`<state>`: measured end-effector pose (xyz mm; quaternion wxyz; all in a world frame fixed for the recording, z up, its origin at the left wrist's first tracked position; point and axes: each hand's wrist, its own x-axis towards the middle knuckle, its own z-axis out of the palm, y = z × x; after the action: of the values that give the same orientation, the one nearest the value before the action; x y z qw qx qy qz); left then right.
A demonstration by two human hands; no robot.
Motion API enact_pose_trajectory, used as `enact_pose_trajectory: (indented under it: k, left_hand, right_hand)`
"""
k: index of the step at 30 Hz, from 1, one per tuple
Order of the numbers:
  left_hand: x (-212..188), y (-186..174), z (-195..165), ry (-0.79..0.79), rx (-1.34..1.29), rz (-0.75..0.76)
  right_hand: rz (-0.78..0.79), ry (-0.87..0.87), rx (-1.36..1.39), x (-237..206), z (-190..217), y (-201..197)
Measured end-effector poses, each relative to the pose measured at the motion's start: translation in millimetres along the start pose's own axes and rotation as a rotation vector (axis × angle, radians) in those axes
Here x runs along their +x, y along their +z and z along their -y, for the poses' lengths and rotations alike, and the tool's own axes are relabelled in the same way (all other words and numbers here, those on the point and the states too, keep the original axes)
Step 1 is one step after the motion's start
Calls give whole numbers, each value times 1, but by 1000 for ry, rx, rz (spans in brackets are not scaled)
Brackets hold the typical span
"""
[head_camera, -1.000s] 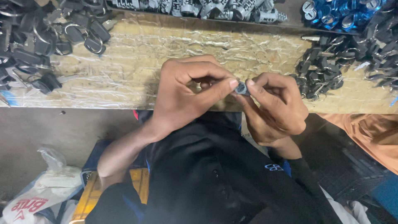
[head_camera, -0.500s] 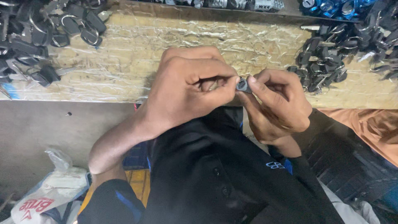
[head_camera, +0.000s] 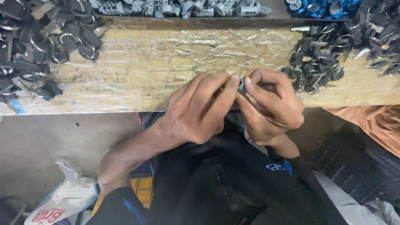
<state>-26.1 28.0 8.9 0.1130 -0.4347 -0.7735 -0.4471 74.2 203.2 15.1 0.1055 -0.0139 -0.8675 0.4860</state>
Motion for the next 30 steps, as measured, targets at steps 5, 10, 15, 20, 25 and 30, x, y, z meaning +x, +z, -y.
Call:
enact_pose_trajectory:
  k: [5, 10, 15, 20, 25, 30]
  left_hand:
    - [-7, 13, -6, -270, -326, -177]
    - [-20, 24, 7, -810, -1037, -209]
    - [-44, 37, 29, -995, -1079, -266]
    - [-46, 43, 25, -850, -907, -329]
    - [-39, 40, 28, -812, -902, -403]
    - [-43, 41, 32, -752, -771, -381]
  right_hand:
    - [-41, -77, -182, -3, 4, 11]
    - [63, -231, -278, 27, -1, 12]
    - [46, -245, -581, 102, -60, -56]
    - [158, -339, -817, 154, -127, -67]
    - [127, -388, -860, 178, -116, -41]
    - [167, -308, -803, 177, -82, -47]
